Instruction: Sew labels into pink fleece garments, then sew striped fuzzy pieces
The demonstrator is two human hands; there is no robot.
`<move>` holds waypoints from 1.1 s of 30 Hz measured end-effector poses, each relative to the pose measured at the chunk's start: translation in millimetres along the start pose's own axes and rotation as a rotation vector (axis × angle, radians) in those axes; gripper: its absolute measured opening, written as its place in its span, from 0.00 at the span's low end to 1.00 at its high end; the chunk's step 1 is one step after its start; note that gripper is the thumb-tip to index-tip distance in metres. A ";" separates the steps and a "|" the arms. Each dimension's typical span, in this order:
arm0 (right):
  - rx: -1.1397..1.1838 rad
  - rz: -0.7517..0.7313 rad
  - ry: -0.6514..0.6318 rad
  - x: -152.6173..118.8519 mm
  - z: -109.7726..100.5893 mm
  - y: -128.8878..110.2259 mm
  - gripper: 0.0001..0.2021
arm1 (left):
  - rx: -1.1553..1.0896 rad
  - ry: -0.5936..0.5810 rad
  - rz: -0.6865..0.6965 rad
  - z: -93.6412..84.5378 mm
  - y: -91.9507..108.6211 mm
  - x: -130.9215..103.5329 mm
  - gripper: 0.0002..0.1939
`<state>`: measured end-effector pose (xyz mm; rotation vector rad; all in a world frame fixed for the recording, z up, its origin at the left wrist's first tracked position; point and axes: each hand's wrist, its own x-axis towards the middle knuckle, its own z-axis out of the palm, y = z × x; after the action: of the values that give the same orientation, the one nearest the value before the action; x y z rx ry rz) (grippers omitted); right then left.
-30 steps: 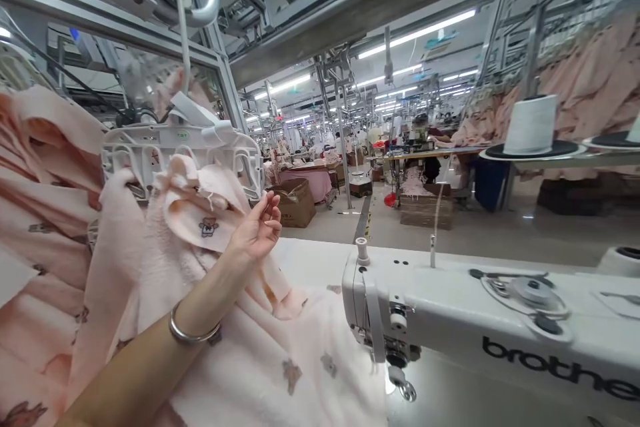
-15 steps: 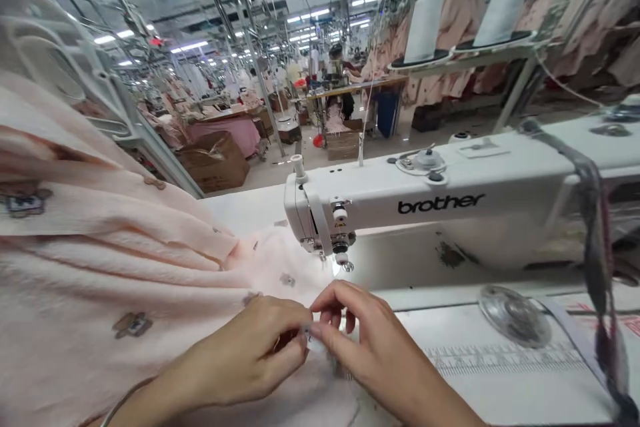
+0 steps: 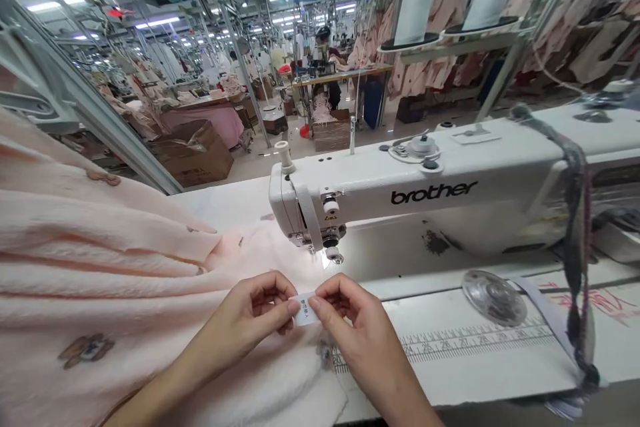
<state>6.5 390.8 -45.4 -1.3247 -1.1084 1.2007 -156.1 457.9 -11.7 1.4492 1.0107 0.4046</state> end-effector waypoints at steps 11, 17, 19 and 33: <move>0.051 0.031 0.053 -2.0 1.4 1.4 0.13 | -0.101 0.006 -0.035 3.8 1.8 3.5 0.13; 0.031 0.063 0.044 -2.6 0.2 3.3 0.15 | -0.105 -0.009 -0.067 5.8 -6.6 4.7 0.13; -0.043 0.032 0.071 -6.8 -0.8 11.3 0.13 | -0.069 0.010 -0.070 1.4 -4.9 4.5 0.13; -0.821 -0.685 0.174 -32.1 10.5 88.1 0.08 | 0.944 0.159 0.223 -10.6 -31.4 65.6 0.01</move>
<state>-6.1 352.1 -130.5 -1.3952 -1.8195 0.0972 -138.5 510.4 -60.1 2.4186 1.2440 0.1952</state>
